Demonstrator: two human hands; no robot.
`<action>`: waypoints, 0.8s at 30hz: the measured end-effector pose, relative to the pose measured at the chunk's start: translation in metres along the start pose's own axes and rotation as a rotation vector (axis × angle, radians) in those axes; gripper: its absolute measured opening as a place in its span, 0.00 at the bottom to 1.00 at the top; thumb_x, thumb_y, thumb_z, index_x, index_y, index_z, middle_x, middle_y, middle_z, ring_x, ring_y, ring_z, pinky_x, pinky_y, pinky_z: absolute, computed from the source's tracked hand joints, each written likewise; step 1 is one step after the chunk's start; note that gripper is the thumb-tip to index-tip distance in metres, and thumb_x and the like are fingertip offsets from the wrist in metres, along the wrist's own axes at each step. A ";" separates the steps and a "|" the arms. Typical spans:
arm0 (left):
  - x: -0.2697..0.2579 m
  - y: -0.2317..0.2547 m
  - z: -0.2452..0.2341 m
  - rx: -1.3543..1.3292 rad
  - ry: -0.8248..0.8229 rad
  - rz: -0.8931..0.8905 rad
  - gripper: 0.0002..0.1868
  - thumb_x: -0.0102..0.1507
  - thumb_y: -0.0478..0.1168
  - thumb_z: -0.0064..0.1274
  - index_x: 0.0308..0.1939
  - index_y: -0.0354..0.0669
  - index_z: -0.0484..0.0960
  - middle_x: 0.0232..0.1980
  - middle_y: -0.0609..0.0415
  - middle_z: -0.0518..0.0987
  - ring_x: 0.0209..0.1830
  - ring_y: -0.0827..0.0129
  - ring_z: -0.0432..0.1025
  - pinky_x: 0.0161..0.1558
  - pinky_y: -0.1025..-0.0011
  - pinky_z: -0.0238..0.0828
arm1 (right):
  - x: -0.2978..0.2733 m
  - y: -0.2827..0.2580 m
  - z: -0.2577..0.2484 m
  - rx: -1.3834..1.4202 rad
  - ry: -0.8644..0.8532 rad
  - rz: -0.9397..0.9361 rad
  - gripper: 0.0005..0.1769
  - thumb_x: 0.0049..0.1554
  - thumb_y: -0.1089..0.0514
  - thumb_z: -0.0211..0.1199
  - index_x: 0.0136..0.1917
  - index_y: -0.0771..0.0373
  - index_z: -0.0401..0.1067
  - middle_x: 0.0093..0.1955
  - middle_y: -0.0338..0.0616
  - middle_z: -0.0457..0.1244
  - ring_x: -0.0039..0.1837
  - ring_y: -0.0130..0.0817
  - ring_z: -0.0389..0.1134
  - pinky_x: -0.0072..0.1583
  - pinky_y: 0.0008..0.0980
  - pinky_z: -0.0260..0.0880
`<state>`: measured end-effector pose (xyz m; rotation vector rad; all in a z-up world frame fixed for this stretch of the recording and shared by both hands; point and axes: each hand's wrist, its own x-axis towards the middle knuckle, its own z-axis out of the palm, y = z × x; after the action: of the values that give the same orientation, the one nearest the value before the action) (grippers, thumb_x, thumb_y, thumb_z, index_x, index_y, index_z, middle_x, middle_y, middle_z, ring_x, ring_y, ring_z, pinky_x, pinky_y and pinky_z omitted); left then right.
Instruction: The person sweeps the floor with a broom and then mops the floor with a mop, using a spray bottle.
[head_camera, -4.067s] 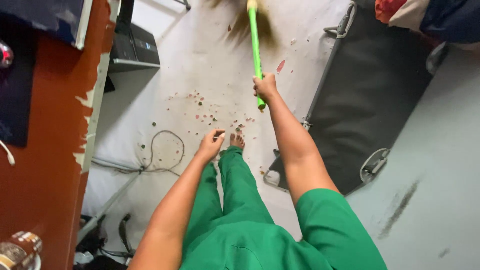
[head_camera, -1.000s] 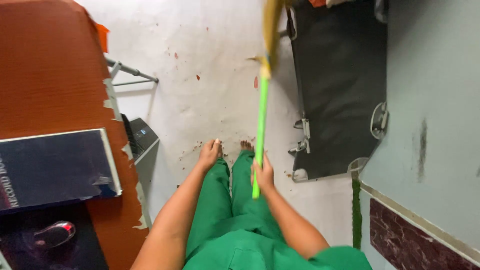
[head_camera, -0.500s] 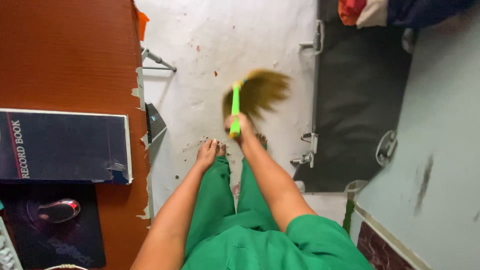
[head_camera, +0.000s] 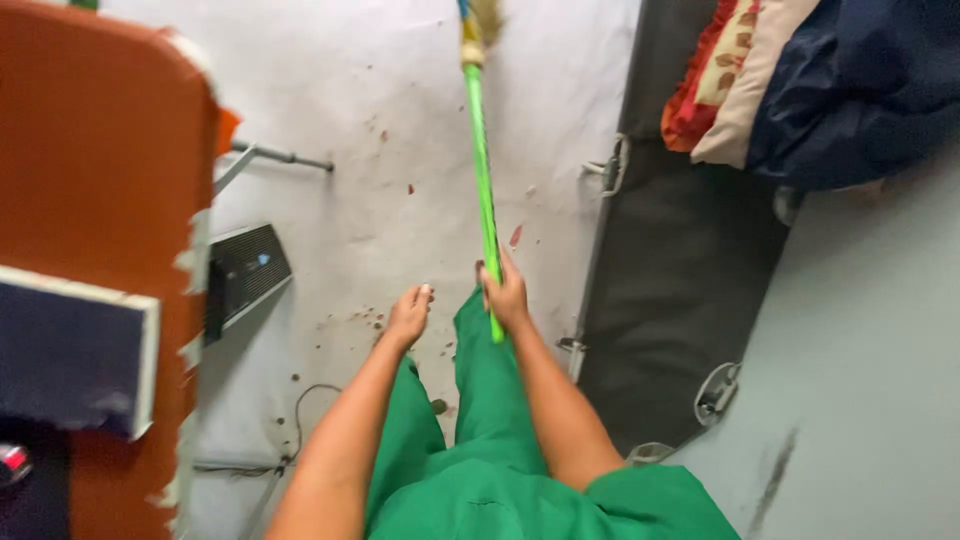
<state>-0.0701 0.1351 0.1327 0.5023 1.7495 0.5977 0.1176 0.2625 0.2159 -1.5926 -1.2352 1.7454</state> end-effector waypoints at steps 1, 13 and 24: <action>0.007 0.011 0.018 0.012 -0.004 0.043 0.25 0.70 0.56 0.42 0.53 0.39 0.82 0.48 0.50 0.85 0.47 0.64 0.79 0.51 0.66 0.74 | -0.012 0.010 -0.011 -0.055 0.074 0.015 0.38 0.60 0.64 0.59 0.81 0.60 0.53 0.38 0.44 0.66 0.26 0.29 0.61 0.30 0.31 0.64; 0.160 0.038 0.128 -0.357 -0.210 0.131 0.25 0.72 0.56 0.39 0.58 0.40 0.79 0.47 0.53 0.83 0.42 0.70 0.76 0.46 0.69 0.74 | 0.286 0.079 -0.014 0.598 0.491 0.309 0.26 0.56 0.70 0.53 0.66 0.59 0.52 0.33 0.43 0.55 0.28 0.36 0.59 0.30 0.41 0.66; 0.271 0.046 0.083 -0.176 -0.187 0.045 0.27 0.72 0.57 0.35 0.56 0.40 0.80 0.45 0.55 0.83 0.38 0.72 0.76 0.37 0.72 0.71 | 0.237 0.144 -0.013 -0.060 0.531 0.056 0.35 0.61 0.65 0.64 0.80 0.60 0.59 0.36 0.41 0.63 0.31 0.27 0.63 0.34 0.31 0.67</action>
<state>-0.0551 0.3480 -0.0587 0.4598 1.4970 0.7065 0.1110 0.3916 -0.0292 -1.9699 -0.9914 1.1999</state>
